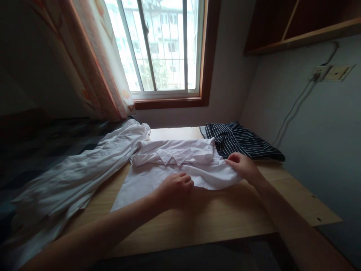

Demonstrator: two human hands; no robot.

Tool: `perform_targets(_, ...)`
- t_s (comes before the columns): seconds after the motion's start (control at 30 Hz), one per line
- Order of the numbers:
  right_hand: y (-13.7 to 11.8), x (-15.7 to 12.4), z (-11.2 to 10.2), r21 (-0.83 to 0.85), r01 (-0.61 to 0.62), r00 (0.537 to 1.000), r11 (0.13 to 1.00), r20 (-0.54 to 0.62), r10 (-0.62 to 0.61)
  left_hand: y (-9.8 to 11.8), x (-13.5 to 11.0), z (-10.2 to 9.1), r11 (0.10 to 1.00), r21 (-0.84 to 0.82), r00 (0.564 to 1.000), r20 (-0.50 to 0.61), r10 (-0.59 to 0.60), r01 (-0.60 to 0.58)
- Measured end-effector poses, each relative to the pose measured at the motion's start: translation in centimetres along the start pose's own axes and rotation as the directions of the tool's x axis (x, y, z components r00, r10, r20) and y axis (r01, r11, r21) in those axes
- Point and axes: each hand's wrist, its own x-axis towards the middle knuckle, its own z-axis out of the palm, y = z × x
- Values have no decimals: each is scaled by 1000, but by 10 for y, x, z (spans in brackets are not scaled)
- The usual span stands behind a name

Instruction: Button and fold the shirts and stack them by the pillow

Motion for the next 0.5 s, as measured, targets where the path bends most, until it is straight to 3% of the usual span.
perform_targets(0.17,-1,4,-13,-79,34,999,996,7,-33,-26,-11,-48,994,-104,965,-260,-42,15)
perform_targets(0.23,-3,3,-17,-109,37,997,993,67,-30,-31,-21,-54,993,-120,956,-291,-39,4)
perform_targets(0.3,-3,1,-19,-169,37,989,985,148,-12,-29,-34,-44,988,-150,969,-246,-6,-32)
perform_targets(0.4,1,-7,-18,-343,58,952,938,302,51,-18,-51,-14,965,-215,986,-100,130,-149)
perform_targets(0.5,2,-17,-18,-481,138,948,866,316,24,-11,-61,8,950,-270,988,-72,139,-154)
